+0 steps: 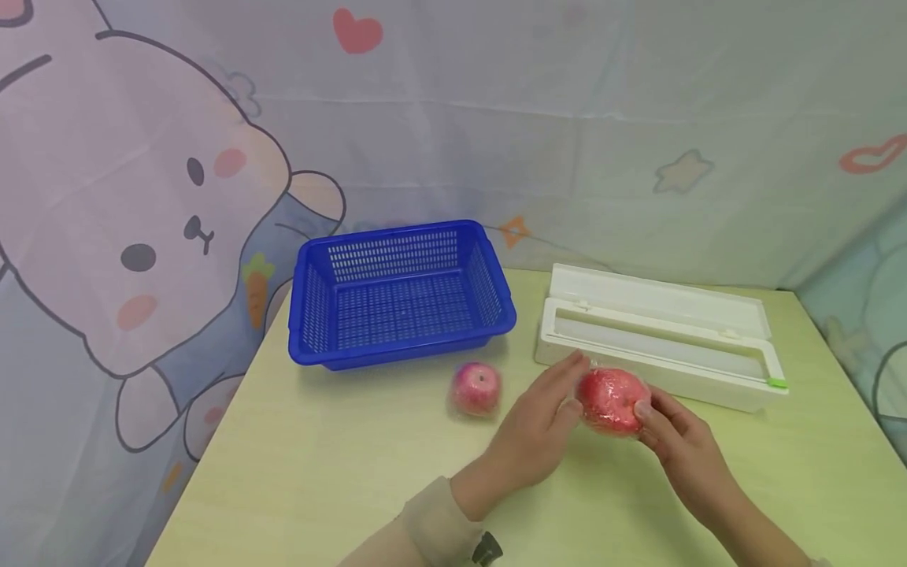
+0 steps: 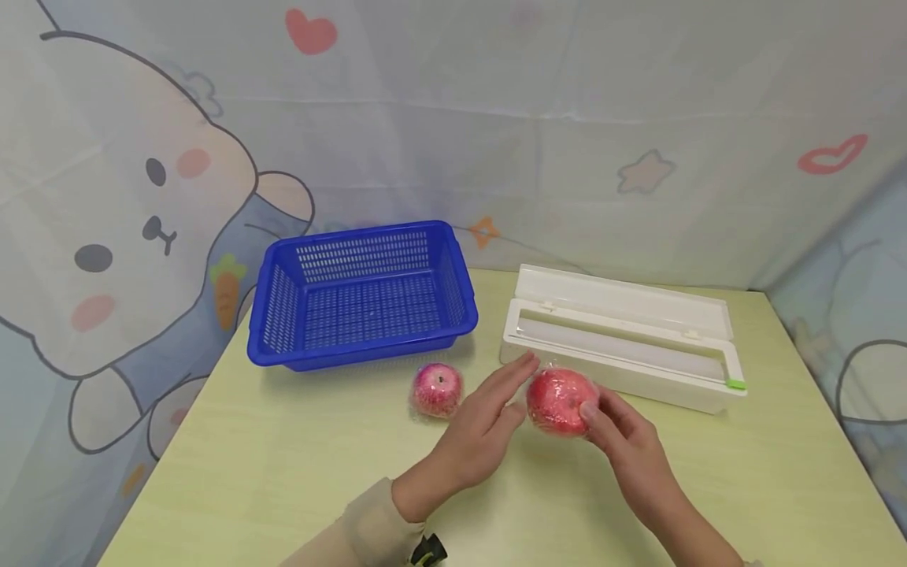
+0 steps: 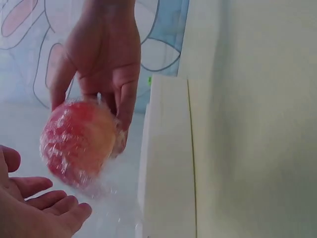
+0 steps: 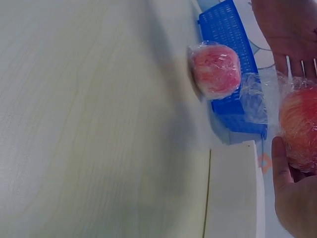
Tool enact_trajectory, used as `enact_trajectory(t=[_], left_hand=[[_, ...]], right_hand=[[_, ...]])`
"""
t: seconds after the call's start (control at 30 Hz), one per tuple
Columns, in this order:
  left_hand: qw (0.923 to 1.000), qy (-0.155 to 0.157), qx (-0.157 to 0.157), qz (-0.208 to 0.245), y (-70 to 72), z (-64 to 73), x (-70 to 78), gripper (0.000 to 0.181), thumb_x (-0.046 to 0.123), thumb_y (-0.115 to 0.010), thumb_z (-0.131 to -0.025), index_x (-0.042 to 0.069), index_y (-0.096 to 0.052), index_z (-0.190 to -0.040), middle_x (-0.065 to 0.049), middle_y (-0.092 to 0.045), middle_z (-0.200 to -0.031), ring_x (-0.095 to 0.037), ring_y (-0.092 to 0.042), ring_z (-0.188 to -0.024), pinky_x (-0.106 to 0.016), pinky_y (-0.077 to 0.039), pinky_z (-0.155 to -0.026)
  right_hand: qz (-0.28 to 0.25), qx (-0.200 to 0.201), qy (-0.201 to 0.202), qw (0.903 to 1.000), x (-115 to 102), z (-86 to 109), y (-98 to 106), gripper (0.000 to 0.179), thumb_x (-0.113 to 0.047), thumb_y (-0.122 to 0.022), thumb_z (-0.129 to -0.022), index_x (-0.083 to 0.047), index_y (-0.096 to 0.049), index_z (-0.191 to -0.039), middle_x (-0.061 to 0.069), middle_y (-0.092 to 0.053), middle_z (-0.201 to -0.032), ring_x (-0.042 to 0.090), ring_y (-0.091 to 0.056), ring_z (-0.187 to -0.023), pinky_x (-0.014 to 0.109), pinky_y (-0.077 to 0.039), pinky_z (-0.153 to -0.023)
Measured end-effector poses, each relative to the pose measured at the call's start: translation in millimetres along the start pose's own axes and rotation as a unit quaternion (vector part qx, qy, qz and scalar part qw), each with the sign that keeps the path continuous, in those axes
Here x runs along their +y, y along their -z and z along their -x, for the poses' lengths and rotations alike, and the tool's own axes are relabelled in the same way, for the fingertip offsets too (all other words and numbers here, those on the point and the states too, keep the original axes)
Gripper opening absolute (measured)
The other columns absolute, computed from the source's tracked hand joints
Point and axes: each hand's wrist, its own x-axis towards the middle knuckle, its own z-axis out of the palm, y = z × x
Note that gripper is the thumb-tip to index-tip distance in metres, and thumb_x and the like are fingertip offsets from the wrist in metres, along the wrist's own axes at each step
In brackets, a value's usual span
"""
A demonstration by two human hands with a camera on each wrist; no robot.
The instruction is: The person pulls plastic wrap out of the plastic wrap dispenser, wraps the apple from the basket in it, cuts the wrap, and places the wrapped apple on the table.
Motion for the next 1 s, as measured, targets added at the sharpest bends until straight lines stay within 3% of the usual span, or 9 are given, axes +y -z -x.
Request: enact_trajectory(t=[0.07,0.2,0.4,0.57,0.67,0.8,0.9,1.0], left_hand=[[0.9999,-0.002,-0.01,0.002,-4.1,0.3,1.4,0.057,0.021,-0.036,-0.11,0.007,-0.039,-0.165,-0.005,-0.035,-0.173,-0.017,-0.032,-0.159,-0.033,-0.026,-0.128],[1.0,-0.008,0.0,0.006,-11.1,-0.2,-0.8,0.057,0.018,-0.037,-0.108,0.005,-0.041,-0.163,-0.007,-0.041,-0.169,-0.018,-0.037,-0.157,-0.032,-0.03,-0.126],[0.9982,0.02,0.014,0.055,-10.2,-5.2,-8.8,0.053,0.012,-0.04,-0.104,0.009,-0.055,-0.155,-0.004,-0.055,-0.16,-0.016,-0.053,-0.145,-0.029,-0.044,-0.117],[0.9919,0.063,0.06,0.093,-7.2,3.1,-0.9,0.053,0.015,-0.044,-0.106,0.011,-0.053,-0.157,-0.003,-0.046,-0.167,-0.019,-0.042,-0.154,-0.037,-0.038,-0.123],[0.9848,0.105,0.072,0.117,-5.9,16.3,14.4,0.055,0.02,-0.044,-0.108,0.008,-0.045,-0.162,-0.006,-0.039,-0.171,-0.024,-0.034,-0.159,-0.043,-0.029,-0.128],[0.969,0.169,0.057,0.171,-9.1,28.2,30.7,0.063,0.029,-0.041,-0.11,0.004,-0.031,-0.167,-0.008,-0.028,-0.175,-0.028,-0.023,-0.162,-0.047,-0.019,-0.131],[0.9552,0.204,0.057,0.207,-12.1,30.0,34.7,0.068,0.034,-0.039,-0.109,0.004,-0.024,-0.169,-0.008,-0.022,-0.177,-0.028,-0.018,-0.163,-0.05,-0.015,-0.131],[0.9453,0.218,0.066,0.234,-13.6,29.3,33.9,0.07,0.034,-0.04,-0.109,0.003,-0.022,-0.169,-0.01,-0.022,-0.177,-0.03,-0.021,-0.162,-0.052,-0.016,-0.131]], right_hand=[[0.037,0.0,0.006,0.9993,-2,0.8,-1,0.05,-0.016,-0.052,-0.114,0.011,-0.043,-0.155,-0.023,-0.065,-0.129,-0.004,-0.066,-0.114,0.015,-0.056,-0.091],[0.094,0.003,0.021,0.9954,-5,2.5,-4,0.054,-0.017,-0.054,-0.113,0.012,-0.041,-0.156,-0.031,-0.061,-0.129,-0.009,-0.063,-0.115,0.014,-0.055,-0.091],[0.108,0.006,0.024,0.9939,-3,3.3,-3,0.053,-0.017,-0.056,-0.112,0.011,-0.042,-0.156,-0.031,-0.06,-0.128,-0.011,-0.06,-0.117,0.013,-0.055,-0.091],[0.102,0.013,0.022,0.9944,0,2.6,-3,0.053,-0.018,-0.055,-0.113,0.01,-0.043,-0.156,-0.03,-0.062,-0.127,-0.008,-0.063,-0.114,0.014,-0.056,-0.09],[0.098,0.022,0.026,0.9946,1,1.9,-6,0.053,-0.016,-0.056,-0.112,0.011,-0.043,-0.155,-0.029,-0.063,-0.125,-0.008,-0.064,-0.113,0.014,-0.056,-0.089],[0.081,0.033,0.044,0.9952,3,1.9,-11,0.052,-0.011,-0.06,-0.11,0.012,-0.044,-0.154,-0.027,-0.065,-0.126,-0.008,-0.063,-0.115,0.013,-0.055,-0.09],[0.068,0.032,0.057,0.9955,3,1.9,-16,0.052,-0.007,-0.062,-0.108,0.009,-0.046,-0.155,-0.025,-0.065,-0.129,-0.007,-0.062,-0.118,0.013,-0.054,-0.092],[0.076,0.026,0.06,0.995,4,2.4,-21,0.052,-0.006,-0.064,-0.107,0.006,-0.048,-0.155,-0.025,-0.064,-0.131,-0.008,-0.062,-0.119,0.013,-0.054,-0.092]])
